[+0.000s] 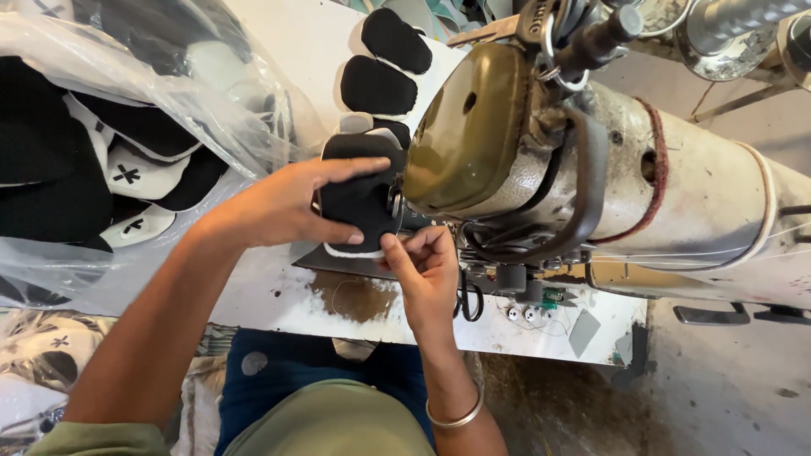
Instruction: The person operates a sewing machine to stitch black fabric onto white slipper soles. They repeatedly guide the slippers under the needle, then use scissors to cut the thread and trim excess material before placing the finished items aside.
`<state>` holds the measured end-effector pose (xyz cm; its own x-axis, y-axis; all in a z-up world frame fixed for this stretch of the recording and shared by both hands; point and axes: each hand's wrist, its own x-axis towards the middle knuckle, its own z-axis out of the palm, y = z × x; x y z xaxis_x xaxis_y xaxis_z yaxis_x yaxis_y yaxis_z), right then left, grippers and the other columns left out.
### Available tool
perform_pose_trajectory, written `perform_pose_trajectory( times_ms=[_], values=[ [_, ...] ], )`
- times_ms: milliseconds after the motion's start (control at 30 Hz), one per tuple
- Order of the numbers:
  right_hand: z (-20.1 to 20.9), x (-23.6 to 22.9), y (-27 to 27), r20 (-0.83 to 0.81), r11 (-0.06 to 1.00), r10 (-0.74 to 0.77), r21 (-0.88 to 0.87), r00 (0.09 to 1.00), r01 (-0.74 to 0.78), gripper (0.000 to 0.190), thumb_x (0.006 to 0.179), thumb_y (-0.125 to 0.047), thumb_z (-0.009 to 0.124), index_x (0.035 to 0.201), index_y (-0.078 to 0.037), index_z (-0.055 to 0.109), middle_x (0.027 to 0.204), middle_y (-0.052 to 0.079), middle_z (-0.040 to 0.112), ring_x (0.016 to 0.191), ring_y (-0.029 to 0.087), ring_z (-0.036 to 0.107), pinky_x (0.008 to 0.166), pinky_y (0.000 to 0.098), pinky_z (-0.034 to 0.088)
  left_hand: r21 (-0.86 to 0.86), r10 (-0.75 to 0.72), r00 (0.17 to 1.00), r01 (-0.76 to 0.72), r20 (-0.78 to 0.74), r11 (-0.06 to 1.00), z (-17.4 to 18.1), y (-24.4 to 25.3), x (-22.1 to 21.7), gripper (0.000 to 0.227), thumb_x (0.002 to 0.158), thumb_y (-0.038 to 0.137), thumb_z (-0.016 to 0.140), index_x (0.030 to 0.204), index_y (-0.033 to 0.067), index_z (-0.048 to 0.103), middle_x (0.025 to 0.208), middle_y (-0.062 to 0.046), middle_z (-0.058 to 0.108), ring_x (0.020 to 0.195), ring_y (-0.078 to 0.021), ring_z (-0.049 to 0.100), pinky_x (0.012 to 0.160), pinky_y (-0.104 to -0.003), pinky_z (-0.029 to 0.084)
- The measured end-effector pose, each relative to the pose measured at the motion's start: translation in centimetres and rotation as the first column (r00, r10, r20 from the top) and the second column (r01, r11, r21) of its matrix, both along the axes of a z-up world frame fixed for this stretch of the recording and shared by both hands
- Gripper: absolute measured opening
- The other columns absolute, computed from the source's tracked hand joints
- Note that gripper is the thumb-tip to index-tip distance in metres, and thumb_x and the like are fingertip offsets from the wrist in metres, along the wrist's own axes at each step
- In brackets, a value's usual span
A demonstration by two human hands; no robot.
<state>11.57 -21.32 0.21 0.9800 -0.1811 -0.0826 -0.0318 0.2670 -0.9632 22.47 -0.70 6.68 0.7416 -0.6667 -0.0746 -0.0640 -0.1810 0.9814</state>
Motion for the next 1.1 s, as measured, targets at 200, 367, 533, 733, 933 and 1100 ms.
perform_pose_trajectory(
  times_ms=[200, 367, 533, 733, 933, 1100],
  values=[
    [0.8, 0.9, 0.6, -0.034, 0.997, -0.045, 0.057, 0.998, 0.047, 0.031, 0.094, -0.002, 0.073, 0.09, -0.009, 0.043, 0.081, 0.007, 0.068, 0.071, 0.015, 0.071, 0.062, 0.0281, 0.058, -0.058, 0.0, 0.995, -0.006, -0.098, 0.998, -0.1, -0.1, 0.9, 0.094, 0.069, 0.008, 0.087, 0.153, 0.0172, 0.048, 0.13, -0.003, 0.07, 0.113, -0.0105, 0.062, 0.102, -0.029, 0.049],
    [1.1, 1.3, 1.0, -0.042, 0.99, -0.139, 0.008, 0.989, 0.139, 0.031, 0.096, -0.005, 0.073, 0.087, -0.01, 0.043, 0.075, 0.007, 0.067, 0.065, 0.017, 0.071, 0.055, 0.0288, 0.056, -0.005, 0.204, 0.972, -0.206, -0.115, 0.979, -0.1, -0.6, -0.4, 0.094, 0.07, 0.009, 0.088, 0.154, 0.0185, 0.047, 0.13, -0.003, 0.07, 0.113, -0.0111, 0.064, 0.1, -0.029, 0.05],
    [0.3, 0.6, 0.4, -0.035, 0.993, -0.096, 0.07, 0.995, 0.099, 0.032, 0.096, -0.005, 0.074, 0.088, -0.01, 0.043, 0.079, 0.004, 0.064, 0.068, 0.014, 0.068, 0.06, 0.0296, 0.06, -0.262, 0.573, 0.819, -0.556, -0.014, 0.788, -4.4, -3.5, -7.4, 0.076, 0.083, 0.004, 0.084, 0.152, 0.0086, 0.052, 0.111, 0.003, 0.063, 0.087, -0.0036, 0.05, 0.073, -0.021, 0.045],
    [0.4, 0.5, 0.8, -0.008, 0.989, -0.049, 0.141, 0.999, 0.05, 0.034, 0.092, 0.002, 0.076, 0.089, -0.009, 0.045, 0.082, 0.005, 0.066, 0.07, 0.015, 0.069, 0.066, 0.0294, 0.06, -0.329, 0.764, 0.596, -0.794, -0.249, 0.512, -6.6, -4.4, -10.0, 0.046, 0.098, 0.003, 0.076, 0.142, 0.0052, 0.064, 0.082, 0.01, 0.048, 0.063, 0.0029, 0.033, 0.053, -0.017, 0.026],
    [0.8, 1.0, 0.9, -0.043, 0.982, -0.122, 0.141, 0.992, 0.127, 0.036, 0.091, 0.0, 0.076, 0.083, -0.011, 0.043, 0.078, 0.007, 0.068, 0.067, 0.018, 0.071, 0.061, 0.0306, 0.06, -0.459, 0.682, 0.65, -0.745, -0.336, 0.484, -4.0, -2.7, -8.4, 0.045, 0.095, 0.002, 0.071, 0.138, 0.0049, 0.056, 0.108, 0.003, 0.064, 0.09, 0.0009, 0.059, 0.076, -0.016, 0.049],
    [0.6, 1.3, 1.0, -0.007, 0.983, -0.158, 0.092, 0.987, 0.158, 0.036, 0.094, -0.005, 0.076, 0.083, -0.011, 0.042, 0.077, 0.008, 0.068, 0.068, 0.018, 0.072, 0.058, 0.0316, 0.06, -0.386, 0.698, 0.649, -0.753, -0.302, 0.533, -5.7, -2.7, -9.9, 0.05, 0.095, 0.002, 0.074, 0.142, 0.0049, 0.057, 0.108, 0.002, 0.063, 0.075, 0.0006, 0.048, 0.061, -0.014, 0.038]
  ],
)
